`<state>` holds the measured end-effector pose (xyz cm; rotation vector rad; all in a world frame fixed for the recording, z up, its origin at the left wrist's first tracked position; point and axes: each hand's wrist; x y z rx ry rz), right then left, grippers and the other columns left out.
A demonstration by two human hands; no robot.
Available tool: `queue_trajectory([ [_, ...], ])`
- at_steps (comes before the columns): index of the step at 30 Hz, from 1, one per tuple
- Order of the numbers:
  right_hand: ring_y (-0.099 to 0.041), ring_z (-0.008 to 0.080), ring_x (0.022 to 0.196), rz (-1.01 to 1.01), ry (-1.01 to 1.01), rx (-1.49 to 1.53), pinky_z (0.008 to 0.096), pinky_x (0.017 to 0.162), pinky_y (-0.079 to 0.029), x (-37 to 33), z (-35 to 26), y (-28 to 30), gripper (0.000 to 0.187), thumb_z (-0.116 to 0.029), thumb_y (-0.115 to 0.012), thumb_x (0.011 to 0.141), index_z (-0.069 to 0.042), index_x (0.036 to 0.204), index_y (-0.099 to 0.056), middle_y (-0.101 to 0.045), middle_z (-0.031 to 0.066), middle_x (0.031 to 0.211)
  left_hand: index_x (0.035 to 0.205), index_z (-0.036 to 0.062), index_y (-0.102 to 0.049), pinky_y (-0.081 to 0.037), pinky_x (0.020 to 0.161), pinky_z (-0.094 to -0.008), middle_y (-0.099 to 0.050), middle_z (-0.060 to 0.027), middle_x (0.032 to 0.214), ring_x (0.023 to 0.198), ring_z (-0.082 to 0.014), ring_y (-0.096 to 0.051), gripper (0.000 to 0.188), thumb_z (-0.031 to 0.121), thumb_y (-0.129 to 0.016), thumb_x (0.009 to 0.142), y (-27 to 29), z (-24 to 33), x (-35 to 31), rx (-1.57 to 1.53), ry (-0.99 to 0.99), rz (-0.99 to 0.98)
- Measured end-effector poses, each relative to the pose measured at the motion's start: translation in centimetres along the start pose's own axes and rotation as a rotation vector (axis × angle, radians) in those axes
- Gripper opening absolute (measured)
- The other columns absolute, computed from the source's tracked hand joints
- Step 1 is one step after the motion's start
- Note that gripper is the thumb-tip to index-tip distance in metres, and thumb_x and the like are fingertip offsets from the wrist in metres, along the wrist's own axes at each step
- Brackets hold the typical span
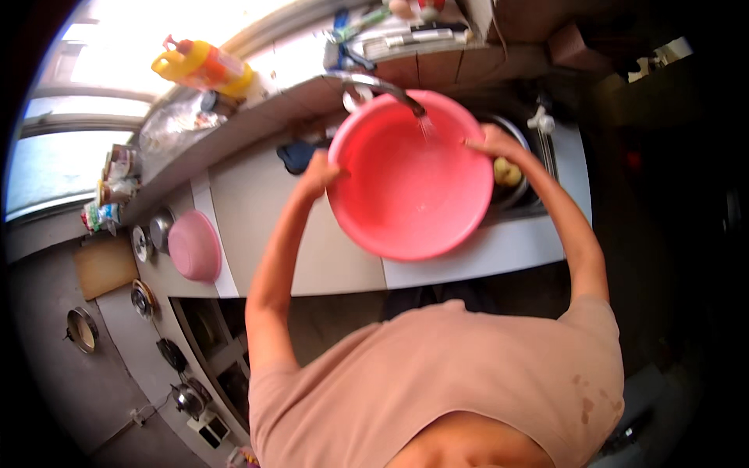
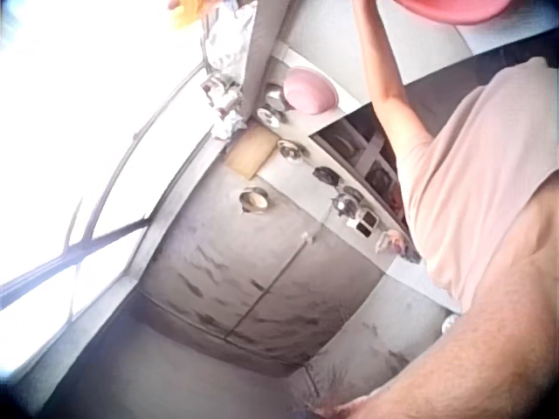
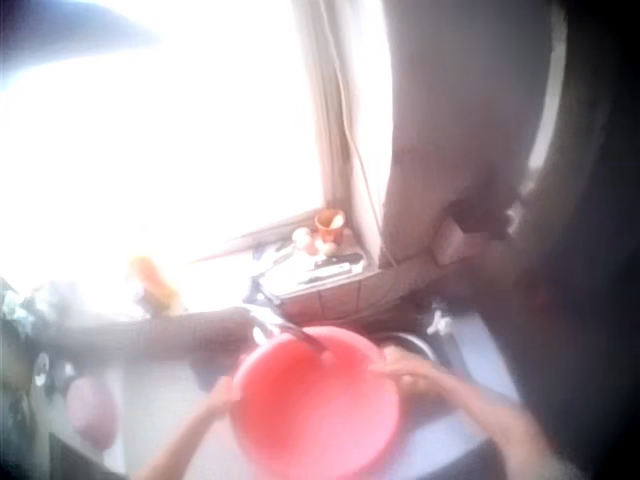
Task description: The person washes a pink plastic basin with a yellow sponge and dish soap, rinses it thoroughly under the tap, and then washes several yellow fruits one by one in the sink. The washed fruits are placed into the clean pink basin.
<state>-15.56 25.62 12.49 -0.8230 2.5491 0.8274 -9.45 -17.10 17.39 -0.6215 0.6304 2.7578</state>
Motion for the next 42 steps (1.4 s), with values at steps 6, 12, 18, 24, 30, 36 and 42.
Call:
queue_trajectory([
  [6, -0.061, 0.0124, 0.09, -0.008, 0.051, 0.256, 0.0284, 0.079, -0.05, -6.3, -4.7, 2.8, 0.043, -0.029, -0.073, 0.084, -0.002, 0.116, -0.064, -0.068, 0.0068, 0.097, 0.087, -0.005, -0.071, -0.051, 0.064, -0.0364, -0.067, -0.0124, 0.072, 0.066, -0.0206, -0.064, 0.029, 0.013, -0.072, 0.063, -3.8, 3.2, 7.9, 0.088, -0.075, -0.07],
  [12, -0.061, 0.0127, 0.082, 0.138, -0.041, 0.047, 0.0295, 0.074, -0.051, -12.4, -2.9, 3.4, 0.037, -0.025, -0.07, 0.086, 0.002, 0.111, -0.064, -0.067, 0.0066, 0.093, 0.101, 0.007, -0.071, -0.052, 0.067, -0.0345, -0.069, -0.0142, 0.077, 0.073, -0.0236, -0.068, 0.037, 0.03, -0.078, 0.073, -9.3, 7.6, 8.0, 0.458, -0.354, 0.177],
  [18, -0.06, 0.0123, 0.084, 0.474, -0.085, 0.375, 0.029, 0.075, -0.05, -17.3, -0.6, 2.0, 0.041, -0.029, -0.071, 0.088, 0.005, 0.109, -0.062, -0.066, 0.0078, 0.094, 0.087, 0.0027, -0.069, -0.052, 0.068, -0.0459, -0.067, -0.0217, 0.08, 0.077, -0.0394, -0.066, 0.05, 0.048, -0.079, 0.069, -15.2, 2.1, 7.6, 0.191, -0.282, 0.558],
  [24, -0.059, 0.0167, 0.097, 0.798, -0.003, 0.54, 0.031, 0.086, -0.047, -17.4, 1.1, -2.4, 0.053, -0.032, -0.074, 0.086, 0.007, 0.116, -0.057, -0.064, 0.0117, 0.107, 0.099, -0.0048, -0.065, -0.055, 0.071, -0.0386, -0.07, -0.0156, 0.091, 0.086, -0.0266, -0.069, 0.037, 0.023, -0.078, 0.079, -28.5, -2.3, 2.9, -0.897, 0.274, 0.483],
  [30, -0.055, 0.0166, 0.11, 0.969, -0.046, 0.686, 0.03, 0.097, -0.042, -16.7, -0.3, -6.0, 0.048, -0.017, -0.07, 0.089, 0.007, 0.126, -0.051, -0.058, 0.0119, 0.122, 0.116, -0.0008, -0.058, -0.055, 0.075, -0.0335, -0.066, -0.0087, 0.099, 0.088, -0.0197, -0.065, 0.037, 0.011, -0.071, 0.083, -30.4, 1.5, -3.2, -1.437, 0.52, -0.144],
  [36, -0.056, 0.0172, 0.11, 0.894, -0.16, 0.935, 0.0308, 0.096, -0.043, -18.6, 1.1, -8.6, 0.046, -0.012, -0.072, 0.086, 0.007, 0.123, -0.054, -0.059, 0.0128, 0.122, 0.132, -0.0076, -0.044, -0.05, 0.087, -0.0375, -0.065, -0.0236, 0.107, 0.096, -0.0311, -0.064, 0.05, 0.017, -0.056, 0.091, -17.7, -3.3, 1.7, -0.049, -0.144, 0.697],
  [42, -0.058, 0.0199, 0.111, 0.657, -0.215, 1.197, 0.0344, 0.097, -0.045, -16.1, 3.0, -13.3, 0.046, -0.011, -0.072, 0.084, 0.005, 0.123, -0.055, -0.061, 0.0131, 0.12, 0.125, -0.0002, -0.056, -0.052, 0.078, -0.0402, -0.066, -0.0247, 0.102, 0.093, -0.0377, -0.066, 0.037, 0.011, -0.058, 0.09, -8.2, 3.4, 4.6, 0.176, -0.423, 0.516],
])
Point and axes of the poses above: each hand's wrist, its own x-axis towards the middle knuckle, its own y-axis out of the back of the hand, z = x × y
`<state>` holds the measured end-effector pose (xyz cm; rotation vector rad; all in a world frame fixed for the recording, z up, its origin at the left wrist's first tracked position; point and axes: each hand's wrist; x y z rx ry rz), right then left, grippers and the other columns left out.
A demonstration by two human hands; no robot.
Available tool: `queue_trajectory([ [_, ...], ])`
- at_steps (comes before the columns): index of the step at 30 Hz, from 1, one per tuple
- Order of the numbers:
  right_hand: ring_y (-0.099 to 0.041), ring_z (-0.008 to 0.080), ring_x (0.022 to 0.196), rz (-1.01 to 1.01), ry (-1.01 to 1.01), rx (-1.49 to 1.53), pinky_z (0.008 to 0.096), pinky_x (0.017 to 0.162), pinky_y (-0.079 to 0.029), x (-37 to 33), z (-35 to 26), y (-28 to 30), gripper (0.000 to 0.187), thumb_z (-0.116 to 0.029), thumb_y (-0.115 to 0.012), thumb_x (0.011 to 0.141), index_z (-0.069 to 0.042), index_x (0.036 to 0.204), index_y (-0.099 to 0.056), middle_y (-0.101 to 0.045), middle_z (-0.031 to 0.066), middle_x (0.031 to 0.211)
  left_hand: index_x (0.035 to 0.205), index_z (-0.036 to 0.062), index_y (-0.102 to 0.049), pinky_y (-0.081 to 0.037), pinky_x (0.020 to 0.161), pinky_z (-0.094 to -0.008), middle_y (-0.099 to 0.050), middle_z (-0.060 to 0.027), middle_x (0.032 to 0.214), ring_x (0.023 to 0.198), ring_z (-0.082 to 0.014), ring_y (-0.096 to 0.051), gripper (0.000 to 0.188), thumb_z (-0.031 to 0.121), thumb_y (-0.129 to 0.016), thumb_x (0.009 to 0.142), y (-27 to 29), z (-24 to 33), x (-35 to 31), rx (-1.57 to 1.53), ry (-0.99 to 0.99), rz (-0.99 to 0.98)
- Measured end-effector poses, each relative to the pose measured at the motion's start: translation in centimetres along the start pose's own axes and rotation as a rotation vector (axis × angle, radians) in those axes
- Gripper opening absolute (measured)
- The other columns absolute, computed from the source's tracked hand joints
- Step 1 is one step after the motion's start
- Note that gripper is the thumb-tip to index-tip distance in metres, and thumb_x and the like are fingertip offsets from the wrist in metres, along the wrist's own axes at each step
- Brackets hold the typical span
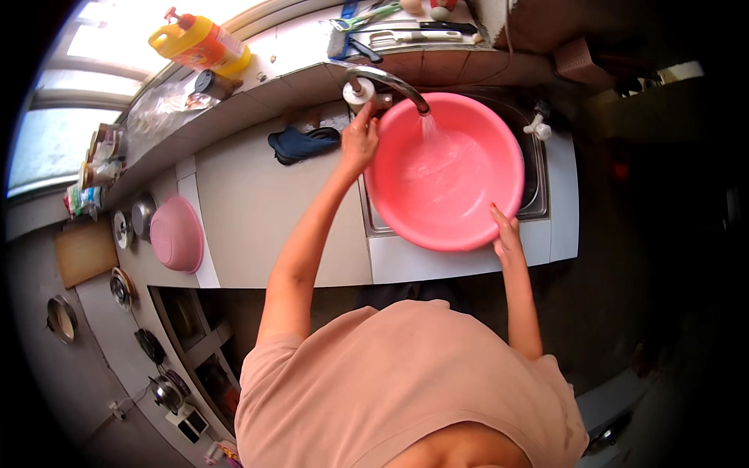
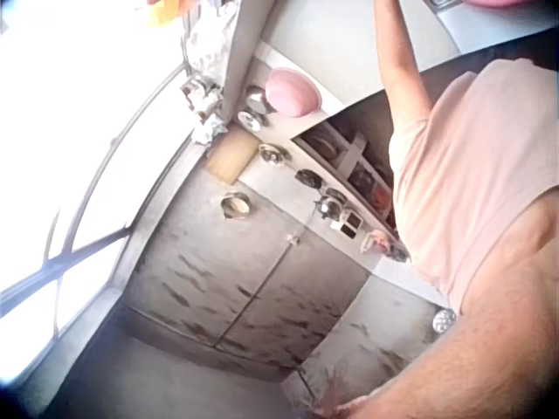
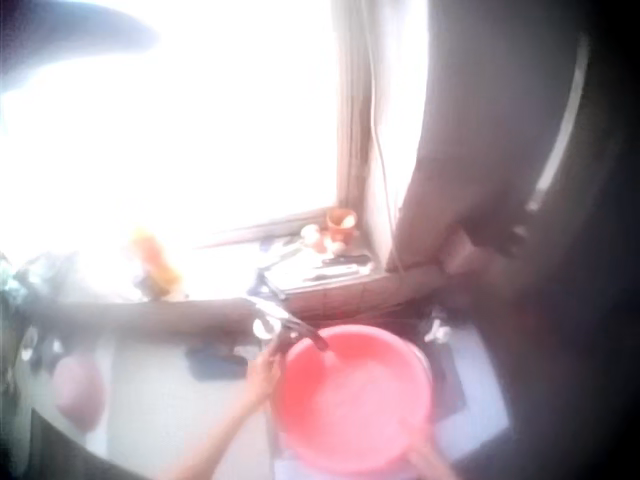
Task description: The person washes a pink plastic basin with a yellow sponge and dish soap, rinses it thoroughly under the tap, and then washes several yellow fruits one by one in the sink. The washed fruits are placed into the clean pink basin.
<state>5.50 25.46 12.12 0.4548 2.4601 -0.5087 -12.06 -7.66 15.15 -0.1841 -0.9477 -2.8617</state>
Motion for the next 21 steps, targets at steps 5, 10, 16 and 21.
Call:
queue_trajectory([
  [5, -0.054, 0.0271, 0.118, -0.103, -0.15, 0.177, 0.0433, 0.102, -0.044, 3.5, 0.8, 0.0, 0.051, -0.017, -0.068, 0.087, 0.003, 0.13, -0.049, -0.056, 0.0147, 0.128, 0.123, 0.0005, -0.058, -0.051, 0.08, -0.0384, -0.067, -0.0243, 0.098, 0.095, -0.0364, -0.067, 0.035, 0.016, -0.057, 0.092, 0.0, 0.7, 3.4, 0.04, -0.12, -0.151],
  [10, -0.055, 0.0262, 0.118, -0.054, -0.131, 0.134, 0.0418, 0.1, -0.046, 0.9, 1.2, 3.1, 0.049, -0.015, -0.07, 0.085, 0.003, 0.127, -0.051, -0.057, 0.0149, 0.126, 0.122, -0.0008, -0.06, -0.05, 0.085, -0.0359, -0.068, -0.0233, 0.104, 0.101, -0.0307, -0.067, 0.037, 0.023, -0.055, 0.094, 1.2, 0.6, 3.7, -0.021, 0.012, -0.251],
  [16, -0.058, 0.0228, 0.112, 0.015, -0.068, 0.026, 0.0379, 0.101, -0.044, -1.6, 2.4, -0.6, 0.048, -0.01, -0.074, 0.08, 0.005, 0.121, -0.055, -0.061, 0.0152, 0.119, 0.117, -0.0031, -0.063, -0.05, 0.084, -0.0352, -0.068, -0.0235, 0.101, 0.098, -0.0281, -0.068, 0.039, 0.028, -0.053, 0.095, 1.6, -3.7, 2.3, -0.168, 0.119, -0.31],
  [21, -0.061, 0.023, 0.107, 0.101, 0.054, 0.034, 0.0359, 0.092, -0.051, 0.8, 0.7, -0.1, 0.041, -0.008, -0.069, 0.084, 0.006, 0.12, -0.057, -0.062, 0.015, 0.118, 0.123, -0.0033, -0.057, -0.052, 0.081, -0.035, -0.066, -0.0202, 0.108, 0.1, -0.0274, -0.066, 0.046, 0.031, -0.057, 0.093, -1.4, -5.6, 0.2, -0.131, 0.228, -0.333],
])
Point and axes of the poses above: each hand's wrist, its own x-axis towards the middle knuckle, its own y-axis out of the back of the hand, z = x × y
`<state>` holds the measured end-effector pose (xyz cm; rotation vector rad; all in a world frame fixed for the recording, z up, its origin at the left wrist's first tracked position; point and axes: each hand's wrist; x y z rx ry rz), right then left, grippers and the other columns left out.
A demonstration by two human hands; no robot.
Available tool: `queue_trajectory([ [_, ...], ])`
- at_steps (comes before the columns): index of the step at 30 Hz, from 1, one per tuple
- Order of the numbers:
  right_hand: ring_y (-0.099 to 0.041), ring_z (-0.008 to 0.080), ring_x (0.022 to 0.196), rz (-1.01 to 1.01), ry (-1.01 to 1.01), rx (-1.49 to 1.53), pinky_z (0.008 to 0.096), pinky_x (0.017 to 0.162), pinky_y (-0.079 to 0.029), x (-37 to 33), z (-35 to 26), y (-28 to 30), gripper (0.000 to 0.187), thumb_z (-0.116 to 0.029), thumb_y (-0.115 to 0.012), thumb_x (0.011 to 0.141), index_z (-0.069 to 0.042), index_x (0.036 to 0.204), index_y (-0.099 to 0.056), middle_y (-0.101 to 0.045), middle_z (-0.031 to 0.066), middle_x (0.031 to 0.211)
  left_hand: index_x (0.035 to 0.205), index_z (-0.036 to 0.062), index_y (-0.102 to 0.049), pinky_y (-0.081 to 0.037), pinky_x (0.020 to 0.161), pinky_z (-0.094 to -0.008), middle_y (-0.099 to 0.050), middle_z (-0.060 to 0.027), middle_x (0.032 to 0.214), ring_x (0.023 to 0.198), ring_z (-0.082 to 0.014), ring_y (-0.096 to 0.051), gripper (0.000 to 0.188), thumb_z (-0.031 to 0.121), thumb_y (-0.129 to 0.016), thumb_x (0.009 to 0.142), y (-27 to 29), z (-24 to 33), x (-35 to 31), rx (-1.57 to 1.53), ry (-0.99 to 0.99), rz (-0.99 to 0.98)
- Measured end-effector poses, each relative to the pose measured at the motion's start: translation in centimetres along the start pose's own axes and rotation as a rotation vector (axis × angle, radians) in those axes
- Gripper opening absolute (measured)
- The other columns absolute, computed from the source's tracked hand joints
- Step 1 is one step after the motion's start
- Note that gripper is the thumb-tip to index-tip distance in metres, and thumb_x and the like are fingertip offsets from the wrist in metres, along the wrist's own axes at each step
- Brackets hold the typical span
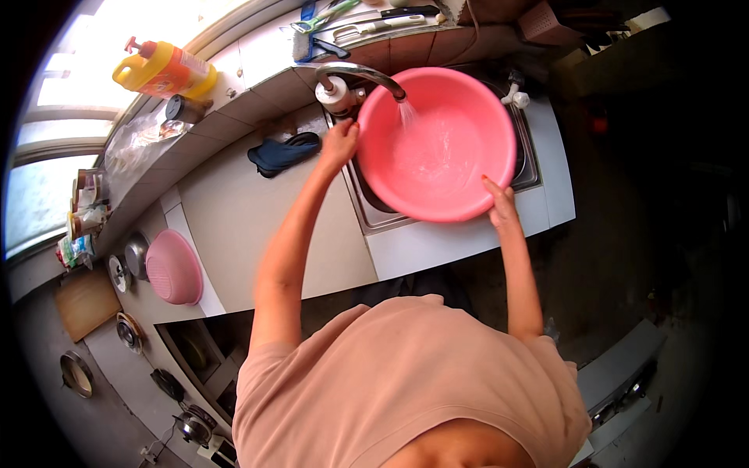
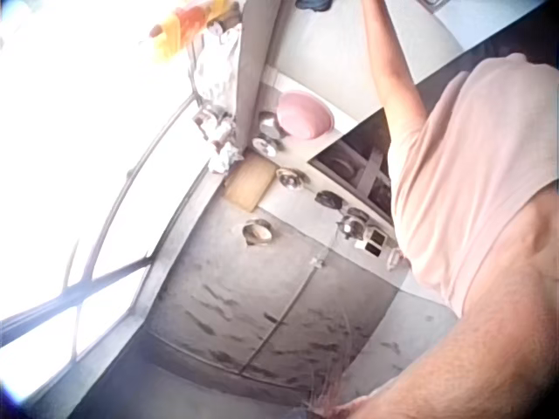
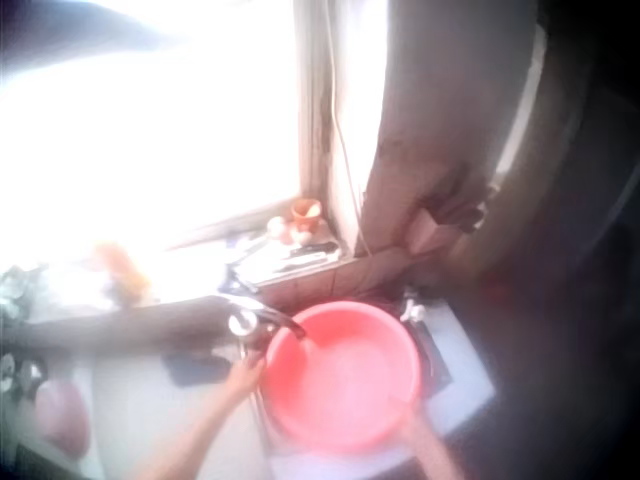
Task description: The person washes a pink plastic basin with a yellow sponge and dish soap, rinses it thoroughly under the tap, and then washes several yellow fruits one by one in the sink. The washed fruits are placed into the clean pink basin.
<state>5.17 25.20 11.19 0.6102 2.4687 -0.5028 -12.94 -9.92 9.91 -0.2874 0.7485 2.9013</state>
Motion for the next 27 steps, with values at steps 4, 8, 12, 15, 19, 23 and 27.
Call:
queue_trajectory([
  [4, -0.062, 0.0229, 0.106, 0.047, 0.078, -0.049, 0.0349, 0.09, -0.052, -3.4, -1.7, 0.8, 0.04, -0.008, -0.068, 0.085, 0.005, 0.121, -0.055, -0.062, 0.0144, 0.117, 0.133, 0.0005, -0.048, -0.057, 0.068, -0.0319, -0.064, -0.0111, 0.113, 0.093, -0.0197, -0.066, 0.053, 0.034, -0.06, 0.094, -3.4, -0.4, -3.5, -0.457, 0.396, -0.28],
  [8, -0.062, 0.0208, 0.105, 0.106, 0.062, 0.034, 0.0327, 0.092, -0.049, -6.9, 0.0, -0.6, 0.043, -0.007, -0.071, 0.082, 0.007, 0.119, -0.056, -0.063, 0.0152, 0.115, 0.114, -0.0015, -0.06, -0.055, 0.057, -0.0325, -0.066, -0.0094, 0.093, 0.073, -0.0191, -0.065, 0.041, 0.019, -0.073, 0.081, -4.4, 2.3, -9.9, -0.808, 0.549, -0.263],
  [12, -0.062, 0.0183, 0.103, 0.067, 0.04, 0.006, 0.0312, 0.09, -0.048, -6.0, 0.2, -2.3, 0.043, -0.011, -0.074, 0.082, 0.007, 0.117, -0.057, -0.064, 0.0139, 0.113, 0.11, -0.0044, -0.057, -0.058, 0.064, -0.0341, -0.065, -0.0134, 0.095, 0.079, -0.0254, -0.067, 0.037, -0.003, -0.064, 0.074, -5.3, -0.5, -11.1, -0.773, 0.621, -0.136],
  [15, -0.06, 0.0219, 0.108, 0.044, 0.11, -0.25, 0.0337, 0.093, -0.047, -4.3, -0.9, -1.6, 0.053, -0.018, -0.07, 0.087, 0.003, 0.131, -0.049, -0.061, 0.014, 0.12, 0.102, -0.0066, -0.058, -0.053, 0.057, -0.034, -0.064, -0.0142, 0.088, 0.072, -0.0249, -0.064, 0.033, -0.007, -0.06, 0.068, -4.6, -1.0, -10.4, -0.686, 0.658, -0.098],
  [19, -0.057, 0.0302, 0.114, 0.255, 0.521, -0.785, 0.0374, 0.097, -0.045, -2.6, -4.2, -3.2, 0.069, -0.022, -0.075, 0.081, 0.003, 0.136, -0.042, -0.057, 0.0205, 0.128, 0.091, -0.0055, -0.061, -0.045, 0.046, -0.0342, -0.062, -0.0124, 0.076, 0.057, -0.0216, -0.058, 0.025, -0.006, -0.06, 0.065, -1.6, -0.7, -10.9, -0.654, 0.631, -0.061],
  [23, -0.06, 0.0335, 0.11, -0.041, 0.745, -1.181, 0.0401, 0.093, -0.048, 2.6, -8.0, -7.9, 0.067, -0.019, -0.08, 0.071, 0.001, 0.129, -0.052, -0.062, 0.0216, 0.119, 0.091, -0.0058, -0.06, -0.047, 0.046, -0.0357, -0.062, -0.0137, 0.079, 0.059, -0.0236, -0.06, 0.025, -0.006, -0.06, 0.065, 2.1, 0.1, -12.0, -0.591, 0.655, -0.068],
  [27, -0.066, 0.0272, 0.098, -0.173, 0.696, -1.152, 0.0368, 0.086, -0.051, 9.7, -6.6, -11.0, 0.06, -0.02, -0.084, 0.064, -0.003, 0.118, -0.063, -0.069, 0.015, 0.105, 0.092, -0.0064, -0.061, -0.048, 0.047, -0.0373, -0.063, -0.0141, 0.08, 0.06, -0.025, -0.061, 0.026, -0.006, -0.06, 0.066, 4.4, 0.4, -12.6, -0.587, 0.64, -0.064],
])
Point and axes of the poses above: each hand's wrist, its own x-axis towards the middle knuckle, its own y-axis out of the back of the hand, z = x × y
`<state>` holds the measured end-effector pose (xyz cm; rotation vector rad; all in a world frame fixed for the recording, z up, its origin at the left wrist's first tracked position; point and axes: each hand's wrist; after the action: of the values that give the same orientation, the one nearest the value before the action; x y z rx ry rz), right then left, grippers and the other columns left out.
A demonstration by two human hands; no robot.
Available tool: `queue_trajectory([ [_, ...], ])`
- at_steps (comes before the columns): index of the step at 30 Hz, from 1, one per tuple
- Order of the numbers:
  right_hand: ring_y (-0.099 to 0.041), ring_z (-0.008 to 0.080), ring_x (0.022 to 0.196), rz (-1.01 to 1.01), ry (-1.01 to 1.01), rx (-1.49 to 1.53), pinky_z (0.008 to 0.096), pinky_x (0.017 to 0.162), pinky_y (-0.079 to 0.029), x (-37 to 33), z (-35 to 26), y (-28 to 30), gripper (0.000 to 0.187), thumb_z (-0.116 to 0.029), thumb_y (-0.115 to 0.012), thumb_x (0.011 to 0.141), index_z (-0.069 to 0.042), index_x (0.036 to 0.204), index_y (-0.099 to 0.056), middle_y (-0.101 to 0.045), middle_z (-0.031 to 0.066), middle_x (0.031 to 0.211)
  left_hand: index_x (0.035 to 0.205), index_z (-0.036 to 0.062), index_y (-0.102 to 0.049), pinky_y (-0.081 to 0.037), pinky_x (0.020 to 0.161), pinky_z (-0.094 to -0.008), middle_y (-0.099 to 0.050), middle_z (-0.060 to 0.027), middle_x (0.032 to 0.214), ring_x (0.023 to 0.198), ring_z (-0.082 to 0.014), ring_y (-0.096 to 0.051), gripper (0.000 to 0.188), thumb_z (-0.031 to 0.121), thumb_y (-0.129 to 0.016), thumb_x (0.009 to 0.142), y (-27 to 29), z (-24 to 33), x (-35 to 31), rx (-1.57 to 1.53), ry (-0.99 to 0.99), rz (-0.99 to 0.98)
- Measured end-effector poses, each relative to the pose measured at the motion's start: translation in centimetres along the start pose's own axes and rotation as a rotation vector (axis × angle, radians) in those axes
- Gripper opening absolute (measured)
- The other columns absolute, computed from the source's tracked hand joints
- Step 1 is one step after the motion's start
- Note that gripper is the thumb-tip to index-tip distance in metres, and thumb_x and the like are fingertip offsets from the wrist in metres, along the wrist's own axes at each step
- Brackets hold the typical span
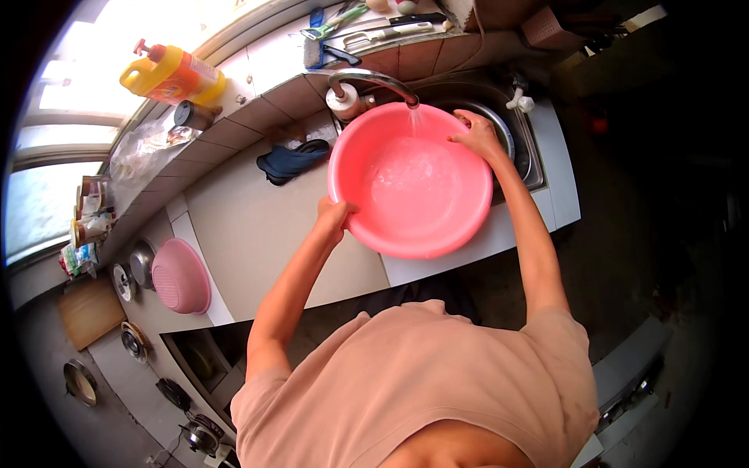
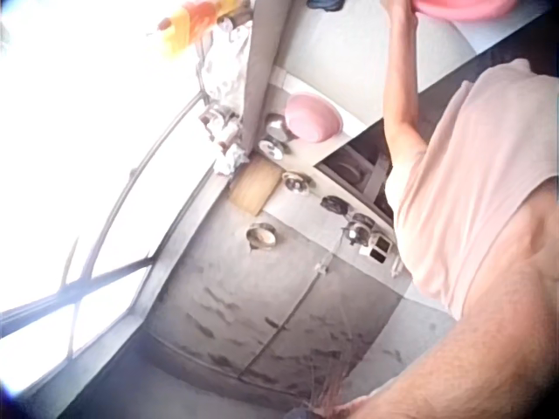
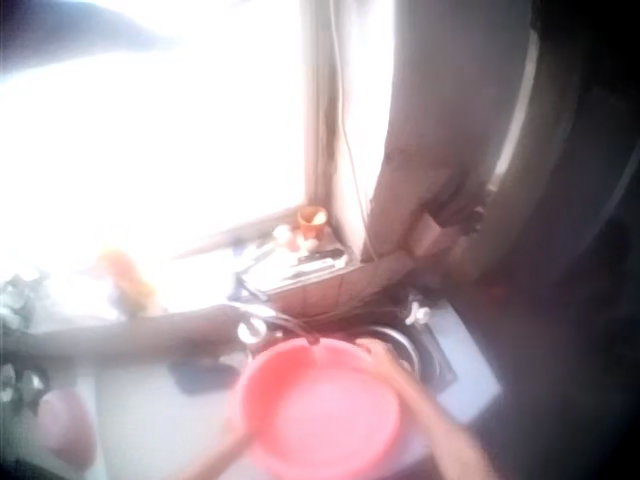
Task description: The person washes a pink plastic basin with a yellow sponge and dish soap, rinses it thoroughly under the tap, and then washes several yellow fruits one by one in the sink. The washed fruits are placed into the clean pink basin.
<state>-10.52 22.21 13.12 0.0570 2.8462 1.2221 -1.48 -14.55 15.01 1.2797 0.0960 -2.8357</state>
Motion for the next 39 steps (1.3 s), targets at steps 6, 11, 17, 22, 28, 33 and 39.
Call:
queue_trajectory([
  [6, -0.066, 0.013, 0.082, -0.189, -0.035, 0.311, 0.027, 0.076, -0.053, 2.8, -2.7, -4.3, 0.042, -0.014, -0.082, 0.068, -0.001, 0.106, -0.069, -0.071, 0.0074, 0.092, 0.096, -0.0087, -0.06, -0.055, 0.05, -0.0368, -0.064, -0.0158, 0.083, 0.064, -0.0261, -0.066, 0.03, -0.002, -0.062, 0.068, 2.6, 1.5, -4.3, 0.118, -0.039, 0.061],
  [11, -0.065, 0.0115, 0.078, -0.372, -0.24, 0.564, 0.0249, 0.072, -0.052, 3.3, -3.6, -7.4, 0.029, -0.011, -0.075, 0.077, 0.002, 0.102, -0.069, -0.07, 0.0067, 0.091, 0.097, -0.0076, -0.061, -0.057, 0.049, -0.0365, -0.065, -0.0154, 0.083, 0.064, -0.0252, -0.066, 0.03, -0.003, -0.064, 0.067, 5.0, 4.0, -7.0, 0.184, -0.004, 0.111],
  [17, -0.063, 0.0105, 0.08, -0.447, -0.509, 1.005, 0.0256, 0.071, -0.053, 4.3, -4.2, -8.9, 0.033, -0.019, -0.068, 0.087, 0.002, 0.111, -0.064, -0.068, 0.0065, 0.096, 0.094, -0.0054, -0.064, -0.051, 0.048, -0.036, -0.064, -0.0129, 0.082, 0.061, -0.0249, -0.064, 0.029, -0.004, -0.064, 0.065, 7.3, 5.5, -6.9, 0.277, -0.025, 0.116],
  [22, -0.064, 0.0129, 0.09, -0.733, -0.228, 0.379, 0.0272, 0.072, -0.054, 5.1, -1.4, -6.1, 0.048, -0.029, -0.07, 0.087, -0.004, 0.125, -0.056, -0.067, 0.0054, 0.102, 0.089, -0.0047, -0.067, -0.051, 0.053, -0.0327, -0.066, -0.0111, 0.078, 0.063, -0.0206, -0.063, 0.025, -0.003, -0.065, 0.065, 6.8, 6.7, -1.1, 0.33, -0.051, -0.003],
  [28, -0.065, 0.0157, 0.096, -0.828, -0.596, 0.715, 0.0307, 0.082, -0.055, 0.2, -1.6, 3.0, 0.055, -0.028, -0.074, 0.082, -0.002, 0.126, -0.055, -0.065, 0.0076, 0.11, 0.093, -0.0032, -0.068, -0.053, 0.057, -0.0311, -0.066, -0.0078, 0.074, 0.064, -0.0162, -0.065, 0.021, 0.007, -0.069, 0.074, 2.7, 9.6, 7.9, 0.411, -0.252, -0.21],
  [33, -0.063, 0.0207, 0.103, -0.531, -0.584, 0.77, 0.0361, 0.089, -0.052, -5.3, 1.7, 7.7, 0.05, -0.017, -0.071, 0.082, 0.004, 0.124, -0.055, -0.064, 0.0144, 0.113, 0.113, -0.0014, -0.062, -0.052, 0.073, -0.0381, -0.068, -0.0204, 0.087, 0.079, -0.0303, -0.068, 0.035, 0.02, -0.063, 0.086, -4.9, 11.5, 9.2, 0.847, -0.677, -0.046],
  [39, -0.063, 0.0198, 0.1, -0.222, -0.678, 0.907, 0.0336, 0.088, -0.051, -14.5, 2.7, 9.5, 0.042, -0.014, -0.07, 0.082, 0.006, 0.118, -0.059, -0.066, 0.0143, 0.11, 0.122, -0.0006, -0.051, -0.047, 0.079, -0.0494, -0.062, -0.0268, 0.09, 0.094, -0.0467, -0.059, 0.04, 0.005, -0.052, 0.083, -7.5, 9.8, 13.3, 0.841, -1.148, 0.118],
])
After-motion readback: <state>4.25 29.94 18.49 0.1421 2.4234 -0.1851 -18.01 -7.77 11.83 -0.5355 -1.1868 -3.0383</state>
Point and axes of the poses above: each hand's wrist, its own x-axis towards the middle knuckle, its own y-axis out of the back of the hand, z = x × y
